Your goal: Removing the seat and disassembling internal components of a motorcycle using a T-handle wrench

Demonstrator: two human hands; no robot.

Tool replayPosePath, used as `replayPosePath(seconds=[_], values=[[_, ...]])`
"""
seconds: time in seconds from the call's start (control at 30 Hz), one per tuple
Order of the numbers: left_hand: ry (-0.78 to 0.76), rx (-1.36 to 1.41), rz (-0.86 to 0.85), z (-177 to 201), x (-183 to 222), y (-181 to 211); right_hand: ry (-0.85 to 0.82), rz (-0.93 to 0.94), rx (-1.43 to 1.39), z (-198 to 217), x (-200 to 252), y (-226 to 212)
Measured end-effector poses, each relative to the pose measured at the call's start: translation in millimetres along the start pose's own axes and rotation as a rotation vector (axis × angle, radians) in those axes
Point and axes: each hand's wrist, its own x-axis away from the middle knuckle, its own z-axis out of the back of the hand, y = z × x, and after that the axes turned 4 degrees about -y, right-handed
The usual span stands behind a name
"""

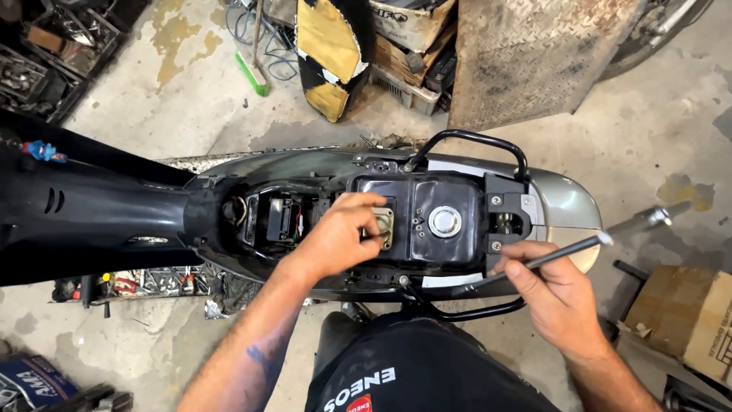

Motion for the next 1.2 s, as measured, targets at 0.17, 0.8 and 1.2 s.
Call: replayPosePath(seconds=[0.17, 0.8, 1.2], values=[[0.041, -0.037, 0.008, -15.2, 8.1, -0.2, -0.013, 0.054, -0.378, 6.7, -2.4, -0.3], [0.447, 0.623, 0.508, -30.0, -24.6, -11.0, 0.157, -0.520, 0.336, 12.1, -4.3, 10.9], [0.510, 0.887, 0.466, -27.1, -10.8, -29.3, -0.014, -0.173, 0.888, -13.4, -25.3, 31.7]])
